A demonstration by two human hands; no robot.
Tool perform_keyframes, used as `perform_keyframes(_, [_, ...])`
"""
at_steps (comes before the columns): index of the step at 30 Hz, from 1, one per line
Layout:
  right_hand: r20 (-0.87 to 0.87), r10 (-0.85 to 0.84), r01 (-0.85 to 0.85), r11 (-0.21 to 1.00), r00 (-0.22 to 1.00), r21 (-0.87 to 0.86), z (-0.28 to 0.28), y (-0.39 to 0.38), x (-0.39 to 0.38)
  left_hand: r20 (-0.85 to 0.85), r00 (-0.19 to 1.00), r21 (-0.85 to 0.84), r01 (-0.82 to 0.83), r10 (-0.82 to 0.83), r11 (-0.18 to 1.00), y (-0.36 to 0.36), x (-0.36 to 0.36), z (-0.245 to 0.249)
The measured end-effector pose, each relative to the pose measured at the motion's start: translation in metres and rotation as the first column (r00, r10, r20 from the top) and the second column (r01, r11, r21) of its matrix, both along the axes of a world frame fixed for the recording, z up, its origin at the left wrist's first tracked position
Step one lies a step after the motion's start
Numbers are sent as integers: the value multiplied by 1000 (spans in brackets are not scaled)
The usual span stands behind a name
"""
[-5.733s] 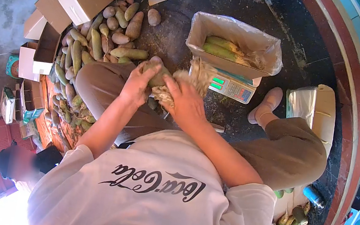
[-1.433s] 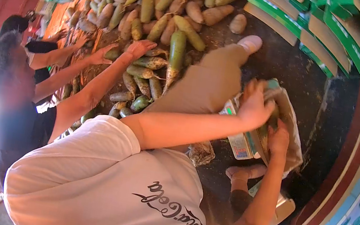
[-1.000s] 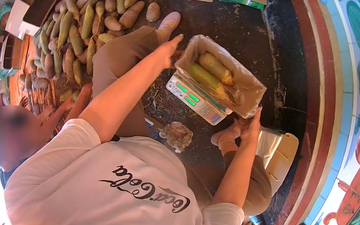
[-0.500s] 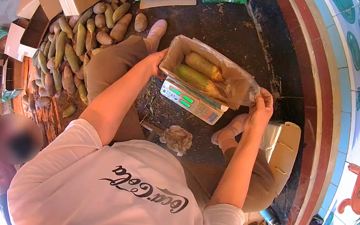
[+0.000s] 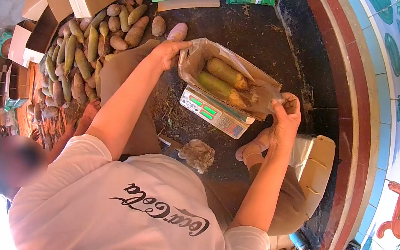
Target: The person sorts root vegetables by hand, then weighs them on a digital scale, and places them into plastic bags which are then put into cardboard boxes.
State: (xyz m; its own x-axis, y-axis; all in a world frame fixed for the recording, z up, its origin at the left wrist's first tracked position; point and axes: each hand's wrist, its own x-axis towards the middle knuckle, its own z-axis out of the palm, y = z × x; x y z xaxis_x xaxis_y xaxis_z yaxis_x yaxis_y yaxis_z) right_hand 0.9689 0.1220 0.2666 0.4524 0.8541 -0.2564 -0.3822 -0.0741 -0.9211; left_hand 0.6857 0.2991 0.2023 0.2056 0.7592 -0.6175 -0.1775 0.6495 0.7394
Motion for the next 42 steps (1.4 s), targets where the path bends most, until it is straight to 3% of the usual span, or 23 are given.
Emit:
perform_keyframes(4, [491,112,-67,992,864,-109,-10,4,6,-146,985,207,119,-89,971,-2,1,29])
perform_keyframes(5, [597,130,-53,988,792,-144,-11,7,6,-270,954,244,202,-134,949,-4,2,30])
perform_keyframes(7, [786,187,-2,973,589,-230,-5,8,4,-506,841,284,375,-194,883,-11,9,38])
perform_keyframes(10, [912,281,76,946,299,-316,2,7,3,-664,711,254,505,-230,825,-24,18,59])
perform_keyframes(11, [938,289,108,944,191,-313,0,4,3,-787,588,306,632,-184,712,-26,18,60])
perform_keyframes(13, [898,405,145,891,174,-430,4,4,5,-945,326,295,848,6,439,-32,16,65])
perform_keyframes(14, [873,459,163,860,168,-483,6,7,6,-962,237,157,887,-136,435,-29,18,73])
perform_keyframes(16, [878,329,88,921,348,-380,-3,12,11,-912,41,-123,922,-409,366,-21,23,89])
perform_keyframes(17, [859,265,59,945,437,-322,-8,14,13,-869,189,-40,894,-457,446,-16,22,85])
perform_keyframes(18, [763,205,44,956,613,-291,-12,17,13,-807,332,31,849,-487,528,-11,20,76])
perform_keyframes(20, [471,75,34,975,879,-220,-15,24,6,-657,577,134,723,-485,678,-8,20,71])
perform_keyframes(22, [336,67,-7,984,939,-178,-4,28,1,-486,764,185,565,-425,804,-11,21,65])
perform_keyframes(24, [237,36,-10,994,971,-112,13,31,-3,-419,851,247,442,-316,862,-23,26,79])
perform_keyframes(26, [169,-23,28,999,985,-32,28,32,-6,-355,894,263,377,-274,888,-22,26,86])
perform_keyframes(27, [94,-49,58,994,994,-90,35,33,-12,-324,901,245,375,-288,894,-23,21,86])
perform_keyframes(31, [216,53,-38,996,975,-76,48,33,-20,-343,891,251,391,-296,886,-31,24,99])
perform_keyframes(34, [209,9,4,998,978,-65,46,33,-19,-304,911,305,372,-280,877,-20,18,98])
perform_keyframes(35, [139,42,-24,991,989,-129,42,37,-18,-256,931,253,324,-260,912,-20,20,102])
perform_keyframes(38, [197,8,7,997,980,-75,67,35,-24,-264,925,317,352,-275,881,-20,29,106])
perform_keyframes(42, [80,-50,51,999,996,-16,63,35,-14,-136,967,316,248,-215,916,-19,34,119])
